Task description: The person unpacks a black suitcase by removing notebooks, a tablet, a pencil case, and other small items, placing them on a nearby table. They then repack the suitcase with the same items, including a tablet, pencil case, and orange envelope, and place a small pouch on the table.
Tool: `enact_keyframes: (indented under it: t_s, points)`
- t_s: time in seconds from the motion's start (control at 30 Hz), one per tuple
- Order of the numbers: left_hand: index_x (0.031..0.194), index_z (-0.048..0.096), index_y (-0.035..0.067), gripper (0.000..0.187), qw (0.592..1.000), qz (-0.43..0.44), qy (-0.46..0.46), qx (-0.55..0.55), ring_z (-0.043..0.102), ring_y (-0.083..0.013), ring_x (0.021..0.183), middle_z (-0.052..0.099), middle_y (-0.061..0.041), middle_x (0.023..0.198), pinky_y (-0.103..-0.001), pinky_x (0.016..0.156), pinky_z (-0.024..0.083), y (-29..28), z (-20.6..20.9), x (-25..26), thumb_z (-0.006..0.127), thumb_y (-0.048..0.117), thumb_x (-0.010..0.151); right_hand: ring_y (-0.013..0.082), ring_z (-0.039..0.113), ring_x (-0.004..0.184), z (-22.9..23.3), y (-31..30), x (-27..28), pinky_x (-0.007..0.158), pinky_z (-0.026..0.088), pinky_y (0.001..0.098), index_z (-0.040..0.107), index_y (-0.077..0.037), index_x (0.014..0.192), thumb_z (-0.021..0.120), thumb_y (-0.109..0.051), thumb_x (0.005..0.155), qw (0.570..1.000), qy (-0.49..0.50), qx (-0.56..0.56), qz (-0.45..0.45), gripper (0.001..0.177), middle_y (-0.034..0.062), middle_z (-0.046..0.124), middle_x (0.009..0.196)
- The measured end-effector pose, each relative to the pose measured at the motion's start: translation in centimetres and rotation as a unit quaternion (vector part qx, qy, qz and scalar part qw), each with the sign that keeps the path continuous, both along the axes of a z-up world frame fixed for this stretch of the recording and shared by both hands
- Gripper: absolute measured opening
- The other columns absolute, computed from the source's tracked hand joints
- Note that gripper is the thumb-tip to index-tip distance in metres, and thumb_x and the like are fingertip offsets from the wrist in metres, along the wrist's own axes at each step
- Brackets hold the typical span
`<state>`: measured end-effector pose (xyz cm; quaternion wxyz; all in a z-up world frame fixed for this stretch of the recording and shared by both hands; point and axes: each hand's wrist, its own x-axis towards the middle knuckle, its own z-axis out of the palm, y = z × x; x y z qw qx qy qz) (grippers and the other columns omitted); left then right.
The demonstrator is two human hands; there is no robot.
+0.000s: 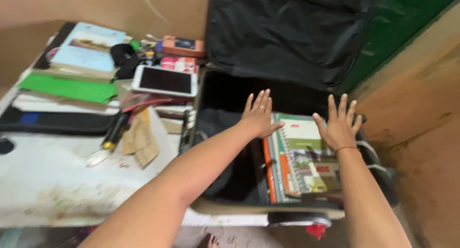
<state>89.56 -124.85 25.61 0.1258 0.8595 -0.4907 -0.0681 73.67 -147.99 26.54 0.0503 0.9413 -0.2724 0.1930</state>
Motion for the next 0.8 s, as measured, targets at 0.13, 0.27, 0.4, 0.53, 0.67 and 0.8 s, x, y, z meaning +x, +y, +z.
enact_keyframes:
  t_s: [0.13,0.27,0.4,0.53,0.67,0.8]
  points:
    - [0.159,0.009,-0.005,0.096,0.998,-0.009,-0.029,-0.056,-0.013,-0.0297,0.157,-0.007,-0.02,0.17,-0.052,0.124,-0.008,-1.1,-1.2,0.7,0.034,0.066,0.1,0.0428,0.004,0.159,-3.3,-3.4,0.4,0.12,0.012,0.0677,0.019,-0.023,0.166,0.043,-0.065,0.096,0.998,0.012,0.015,0.062,0.085,0.0162,0.004,0.174]
    - [0.158,0.008,-0.006,0.096,0.998,-0.014,-0.047,0.046,-0.014,-0.0313,0.156,-0.007,-0.021,0.169,-0.053,0.122,-0.009,-1.5,-3.3,1.5,0.034,0.065,0.099,0.0461,-0.003,0.152,-7.5,-6.3,0.2,0.117,0.012,0.058,0.009,-0.005,0.161,0.055,-0.069,0.093,0.967,0.171,0.172,0.078,0.104,0.0298,-0.003,0.165]
    - [0.157,0.01,-0.007,0.095,0.997,-0.041,-0.042,0.042,-0.013,-0.032,0.156,-0.005,-0.022,0.168,-0.056,0.121,-0.01,-2.6,-3.9,1.5,0.034,0.065,0.099,0.0361,0.046,0.144,-8.3,-10.1,-0.1,0.119,0.035,0.0402,0.036,0.005,0.151,0.063,-0.064,0.077,0.913,0.155,0.361,0.109,0.104,0.0276,0.049,0.151]
    - [0.157,0.01,-0.008,0.097,0.998,-0.04,-0.027,0.04,-0.012,-0.0323,0.155,-0.004,-0.022,0.168,-0.056,0.12,-0.01,-2.3,-3.8,1.4,0.034,0.066,0.099,0.0396,0.06,0.13,-8.0,-12.1,0.0,0.109,0.046,0.041,0.052,0.008,0.141,0.067,-0.063,0.08,0.931,0.169,0.324,-0.017,0.095,0.031,0.061,0.138]
    - [0.156,0.01,-0.008,0.098,0.995,-0.026,-0.022,0.09,-0.011,-0.0322,0.156,-0.003,-0.023,0.168,-0.056,0.121,-0.01,-2.2,-4.0,1.9,0.034,0.067,0.098,0.0451,0.065,0.123,-8.1,-12.7,-0.9,0.105,0.05,0.0465,0.065,0.01,0.13,0.067,-0.065,0.085,0.903,0.237,0.316,-0.166,0.087,0.0336,0.068,0.129]
    - [0.156,0.011,-0.009,0.098,0.994,-0.038,-0.023,0.099,-0.009,-0.0339,0.155,0.0,-0.026,0.167,-0.058,0.12,-0.01,-2.4,-4.6,2.0,0.034,0.067,0.099,0.046,0.065,0.122,-8.2,-13.0,-0.8,0.104,0.049,0.0482,0.072,0.009,0.12,0.064,-0.066,0.085,0.896,0.223,0.335,-0.19,0.082,0.0328,0.069,0.126]
